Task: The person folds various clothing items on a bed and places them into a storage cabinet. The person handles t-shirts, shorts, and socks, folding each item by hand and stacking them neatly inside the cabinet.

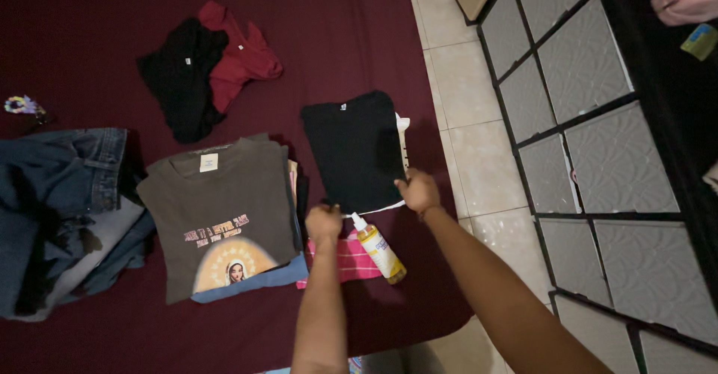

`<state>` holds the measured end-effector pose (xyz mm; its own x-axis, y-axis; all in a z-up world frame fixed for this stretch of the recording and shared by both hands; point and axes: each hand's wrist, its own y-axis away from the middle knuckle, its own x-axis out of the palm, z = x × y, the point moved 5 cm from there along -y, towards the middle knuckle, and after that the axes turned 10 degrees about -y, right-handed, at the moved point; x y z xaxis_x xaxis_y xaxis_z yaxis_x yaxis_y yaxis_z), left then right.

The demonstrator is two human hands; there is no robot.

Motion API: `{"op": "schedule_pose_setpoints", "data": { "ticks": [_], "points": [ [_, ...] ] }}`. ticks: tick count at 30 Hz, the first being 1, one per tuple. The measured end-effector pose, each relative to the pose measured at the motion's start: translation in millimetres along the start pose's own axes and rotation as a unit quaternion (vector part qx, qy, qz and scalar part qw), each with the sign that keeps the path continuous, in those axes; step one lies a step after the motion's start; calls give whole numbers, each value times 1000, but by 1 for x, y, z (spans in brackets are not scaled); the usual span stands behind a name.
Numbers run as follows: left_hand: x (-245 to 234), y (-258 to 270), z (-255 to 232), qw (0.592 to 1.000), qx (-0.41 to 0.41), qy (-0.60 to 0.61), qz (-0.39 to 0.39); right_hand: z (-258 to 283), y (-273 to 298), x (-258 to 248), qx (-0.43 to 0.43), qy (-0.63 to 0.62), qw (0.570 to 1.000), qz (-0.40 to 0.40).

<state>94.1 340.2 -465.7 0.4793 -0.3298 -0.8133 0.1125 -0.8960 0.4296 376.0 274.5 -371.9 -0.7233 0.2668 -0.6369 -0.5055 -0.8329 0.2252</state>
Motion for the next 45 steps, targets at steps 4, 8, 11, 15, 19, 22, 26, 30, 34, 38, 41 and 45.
{"op": "schedule_pose_setpoints", "data": {
  "ticks": [4, 8, 11, 15, 19, 22, 26, 30, 34, 38, 41, 45],
  "points": [
    [-15, 2, -5, 985, 8, 170, -17, 15, -4, -5, -4, -12, 1000, -1],
    [-43, -2, -41, 843, -6, 513, 162, 34, -28, -10, 101, -286, 949, 90],
    [-108, 9, -75, 735, 14, 643, 217, 67, -42, -31, 157, -581, 785, 145],
    [-197, 55, -123, 640, 87, 711, 278, 118, -21, -88, 115, -692, 692, 171],
    [-251, 108, -156, 604, 121, 726, 305, 165, 16, -143, 95, -724, 652, 205],
    [-277, 147, -171, 591, 153, 722, 324, 189, 53, -182, 71, -744, 626, 223],
    [-316, 208, -198, 562, 207, 711, 369, 229, 117, -245, -42, -757, 612, 226],
    [-355, 278, -211, 541, 247, 696, 402, 257, 192, -304, -91, -768, 613, 162],
    [-386, 335, -216, 512, 293, 677, 440, 274, 262, -339, -148, -782, 593, 125],
    [-397, 392, -222, 473, 314, 655, 499, 260, 331, -365, -184, -792, 574, 96],
    [-391, 444, -228, 468, 322, 614, 549, 248, 389, -391, -231, -803, 541, 91],
    [-368, 519, -246, 477, 312, 571, 590, 222, 471, -435, -222, -782, 581, -43]
  ]
}}
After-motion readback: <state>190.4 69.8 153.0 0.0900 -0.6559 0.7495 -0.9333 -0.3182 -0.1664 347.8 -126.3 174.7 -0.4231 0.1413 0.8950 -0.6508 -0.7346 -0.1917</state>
